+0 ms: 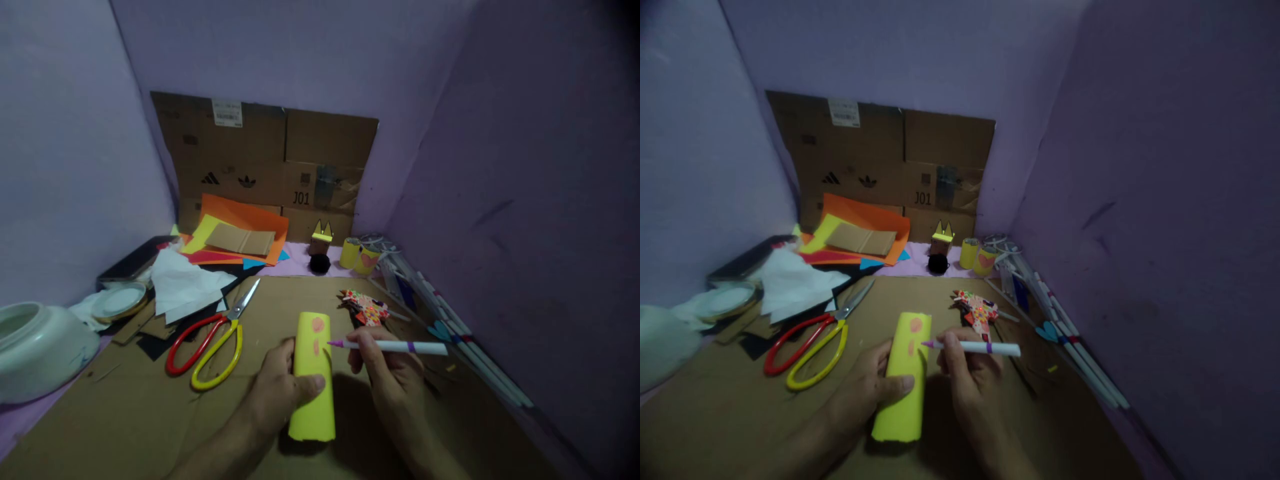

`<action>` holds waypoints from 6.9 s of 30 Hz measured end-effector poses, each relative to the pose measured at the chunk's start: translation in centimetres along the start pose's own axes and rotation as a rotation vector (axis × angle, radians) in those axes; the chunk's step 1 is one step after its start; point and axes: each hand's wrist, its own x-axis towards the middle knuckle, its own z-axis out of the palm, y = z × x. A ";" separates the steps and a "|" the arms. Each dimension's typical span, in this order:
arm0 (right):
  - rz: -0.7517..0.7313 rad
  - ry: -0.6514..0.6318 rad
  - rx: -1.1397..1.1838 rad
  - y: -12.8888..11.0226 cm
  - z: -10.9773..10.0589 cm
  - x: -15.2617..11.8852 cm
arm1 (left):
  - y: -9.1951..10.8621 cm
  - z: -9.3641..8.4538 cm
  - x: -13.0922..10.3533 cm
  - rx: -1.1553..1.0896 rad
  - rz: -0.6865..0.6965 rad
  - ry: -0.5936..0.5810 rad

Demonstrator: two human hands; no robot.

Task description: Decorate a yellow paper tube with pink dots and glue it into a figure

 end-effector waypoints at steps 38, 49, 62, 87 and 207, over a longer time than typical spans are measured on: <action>-0.030 -0.052 -0.068 0.3 0.0 -0.2 | 0.2 0.0 0.0 0.004 0.010 0.005; -0.019 -0.037 -0.008 0.1 0.2 -0.2 | 0.3 0.1 -0.3 -0.018 0.001 0.003; -0.003 -0.075 0.002 0.2 0.3 -0.2 | 0.3 0.1 -0.3 -0.006 0.023 -0.016; 0.003 -0.062 0.010 0.4 0.1 -0.3 | 0.4 0.0 -0.3 -0.005 -0.005 0.002; -0.024 -0.071 -0.055 0.3 0.0 -0.4 | 0.4 0.1 -0.4 0.005 0.014 -0.001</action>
